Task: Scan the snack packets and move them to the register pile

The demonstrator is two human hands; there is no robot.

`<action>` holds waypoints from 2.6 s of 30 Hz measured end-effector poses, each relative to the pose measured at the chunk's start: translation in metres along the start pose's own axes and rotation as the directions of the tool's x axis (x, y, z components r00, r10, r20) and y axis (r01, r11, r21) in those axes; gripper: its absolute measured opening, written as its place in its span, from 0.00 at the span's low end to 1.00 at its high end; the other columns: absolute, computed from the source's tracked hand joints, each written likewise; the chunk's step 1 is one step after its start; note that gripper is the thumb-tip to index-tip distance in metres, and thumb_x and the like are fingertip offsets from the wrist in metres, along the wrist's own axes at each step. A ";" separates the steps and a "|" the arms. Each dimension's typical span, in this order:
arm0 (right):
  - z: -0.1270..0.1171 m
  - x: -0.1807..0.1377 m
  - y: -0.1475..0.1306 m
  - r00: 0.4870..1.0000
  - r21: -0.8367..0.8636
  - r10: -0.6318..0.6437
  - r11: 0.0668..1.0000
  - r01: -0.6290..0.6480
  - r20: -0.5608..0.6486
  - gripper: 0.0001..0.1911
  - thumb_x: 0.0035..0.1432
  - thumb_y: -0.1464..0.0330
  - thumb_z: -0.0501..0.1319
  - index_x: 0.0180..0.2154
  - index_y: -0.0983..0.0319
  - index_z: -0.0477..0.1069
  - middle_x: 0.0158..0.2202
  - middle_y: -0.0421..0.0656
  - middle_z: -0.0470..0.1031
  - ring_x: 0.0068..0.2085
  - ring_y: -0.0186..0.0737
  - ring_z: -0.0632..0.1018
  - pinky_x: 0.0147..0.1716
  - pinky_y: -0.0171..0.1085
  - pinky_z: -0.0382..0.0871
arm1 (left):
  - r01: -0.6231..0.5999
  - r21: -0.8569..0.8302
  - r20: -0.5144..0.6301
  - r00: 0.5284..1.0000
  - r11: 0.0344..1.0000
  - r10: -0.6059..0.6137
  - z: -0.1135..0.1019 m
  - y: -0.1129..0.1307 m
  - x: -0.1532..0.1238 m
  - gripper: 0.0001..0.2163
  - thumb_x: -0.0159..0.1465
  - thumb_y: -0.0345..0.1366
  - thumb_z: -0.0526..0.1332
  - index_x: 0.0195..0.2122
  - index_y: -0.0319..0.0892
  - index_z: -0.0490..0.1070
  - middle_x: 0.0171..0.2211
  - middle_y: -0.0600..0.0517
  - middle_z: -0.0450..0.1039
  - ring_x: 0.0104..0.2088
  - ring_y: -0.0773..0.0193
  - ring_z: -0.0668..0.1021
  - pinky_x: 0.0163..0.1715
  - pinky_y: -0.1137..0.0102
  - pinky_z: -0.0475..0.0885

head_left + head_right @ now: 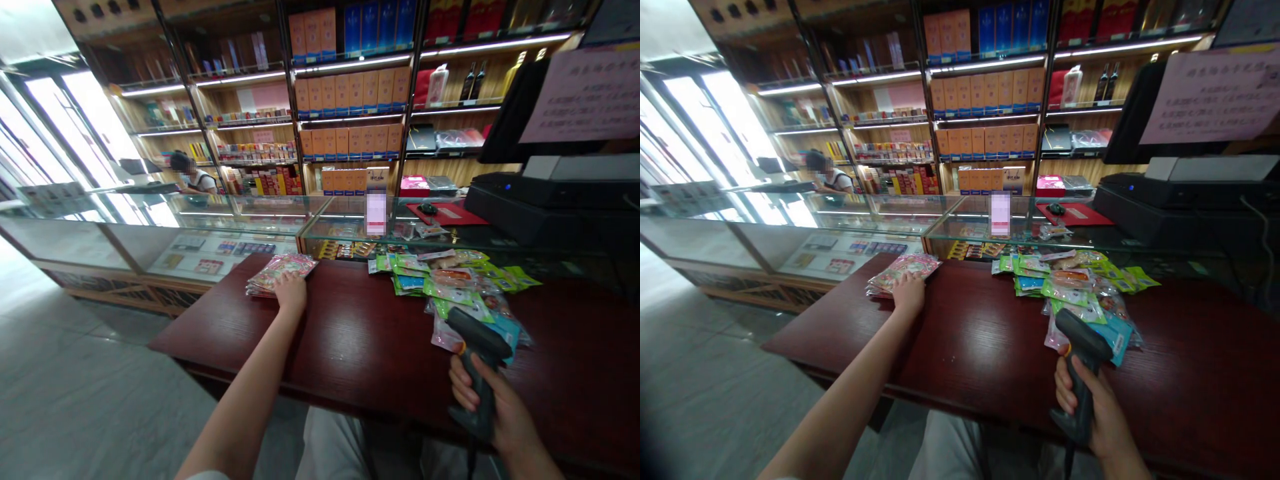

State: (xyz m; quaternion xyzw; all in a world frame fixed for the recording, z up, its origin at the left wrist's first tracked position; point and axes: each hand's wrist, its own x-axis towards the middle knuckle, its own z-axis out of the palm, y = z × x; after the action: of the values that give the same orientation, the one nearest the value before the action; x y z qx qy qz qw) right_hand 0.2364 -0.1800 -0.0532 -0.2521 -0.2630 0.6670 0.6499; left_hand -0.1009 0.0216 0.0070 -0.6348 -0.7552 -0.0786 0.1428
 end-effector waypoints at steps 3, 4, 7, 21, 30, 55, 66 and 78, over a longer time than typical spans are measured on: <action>-0.002 0.000 0.000 1.000 -0.006 -0.001 1.000 0.001 0.014 0.08 0.58 0.64 0.66 0.39 0.60 0.73 0.21 0.35 0.67 0.16 0.24 0.64 0.13 0.24 0.60 | -0.062 0.019 -0.040 0.997 0.998 0.063 -0.003 0.003 -0.006 0.19 0.66 0.26 0.44 0.48 0.34 0.73 0.46 0.33 0.73 0.48 0.47 0.75 0.46 0.57 0.67; -0.002 0.001 0.000 1.000 -0.007 -0.002 1.000 0.003 0.018 0.08 0.58 0.64 0.66 0.39 0.60 0.73 0.21 0.35 0.67 0.16 0.24 0.64 0.13 0.24 0.60 | -0.081 0.020 -0.042 0.996 0.996 0.082 -0.004 0.003 -0.008 0.19 0.66 0.26 0.44 0.46 0.34 0.74 0.44 0.34 0.74 0.47 0.47 0.75 0.44 0.57 0.67; -0.003 0.001 0.000 1.000 -0.009 -0.009 1.000 0.010 0.022 0.08 0.59 0.64 0.65 0.39 0.60 0.73 0.21 0.34 0.67 0.16 0.24 0.64 0.13 0.24 0.60 | -0.131 0.013 -0.050 0.990 0.991 0.131 -0.008 0.005 -0.012 0.18 0.65 0.26 0.45 0.44 0.35 0.75 0.42 0.35 0.74 0.45 0.48 0.75 0.43 0.58 0.68; 0.006 0.001 0.000 0.999 0.013 -0.028 1.000 0.029 -0.015 0.10 0.57 0.63 0.67 0.39 0.61 0.73 0.21 0.34 0.68 0.15 0.24 0.64 0.12 0.23 0.59 | -0.225 -0.687 -0.345 0.938 0.690 -0.038 -0.028 0.033 -0.035 0.13 0.64 0.31 0.53 0.46 0.43 0.74 0.39 0.43 0.77 0.43 0.51 0.77 0.46 0.59 0.68; 0.006 0.002 0.001 0.999 -0.003 -0.033 0.999 0.032 -0.034 0.09 0.57 0.63 0.67 0.38 0.60 0.72 0.20 0.33 0.68 0.15 0.24 0.64 0.13 0.24 0.58 | 0.033 -0.865 0.037 0.999 -0.501 0.003 0.026 0.102 -0.033 0.15 0.54 0.43 0.66 0.37 0.39 0.71 0.33 0.50 0.78 0.32 0.62 0.78 0.38 0.66 0.72; 0.066 0.011 0.022 0.983 -0.557 -0.023 0.827 -0.084 -0.182 0.21 0.48 0.51 0.68 0.32 0.60 0.66 0.15 0.30 0.67 0.12 0.29 0.67 0.09 0.27 0.60 | 0.076 -0.882 0.047 0.996 -0.464 0.075 0.032 0.108 -0.045 0.16 0.53 0.46 0.67 0.36 0.40 0.71 0.32 0.51 0.77 0.30 0.65 0.78 0.35 0.68 0.73; 0.050 0.007 0.008 0.981 -0.324 -0.009 0.944 -0.056 -0.195 0.20 0.48 0.58 0.72 0.38 0.61 0.69 0.18 0.32 0.69 0.14 0.28 0.67 0.11 0.27 0.60 | 0.087 -0.871 0.067 0.996 -0.484 0.058 0.037 0.107 -0.043 0.19 0.52 0.48 0.68 0.37 0.38 0.70 0.32 0.49 0.78 0.32 0.61 0.79 0.37 0.65 0.74; 0.004 0.008 -0.010 0.997 0.039 -0.052 0.998 0.054 -0.064 0.11 0.54 0.61 0.68 0.35 0.60 0.73 0.19 0.33 0.65 0.14 0.23 0.58 0.11 0.23 0.56 | 0.105 -0.862 0.091 0.994 -0.496 0.053 0.029 0.104 -0.044 0.20 0.49 0.46 0.69 0.37 0.38 0.71 0.32 0.49 0.79 0.32 0.59 0.80 0.37 0.64 0.75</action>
State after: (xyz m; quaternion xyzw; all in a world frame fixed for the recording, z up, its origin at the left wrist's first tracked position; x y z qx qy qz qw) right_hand 0.2407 -0.1720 -0.0433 -0.2525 -0.2353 0.6465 0.6803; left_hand 0.0043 0.0079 -0.0408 -0.4248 -0.3327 -0.6669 -0.5140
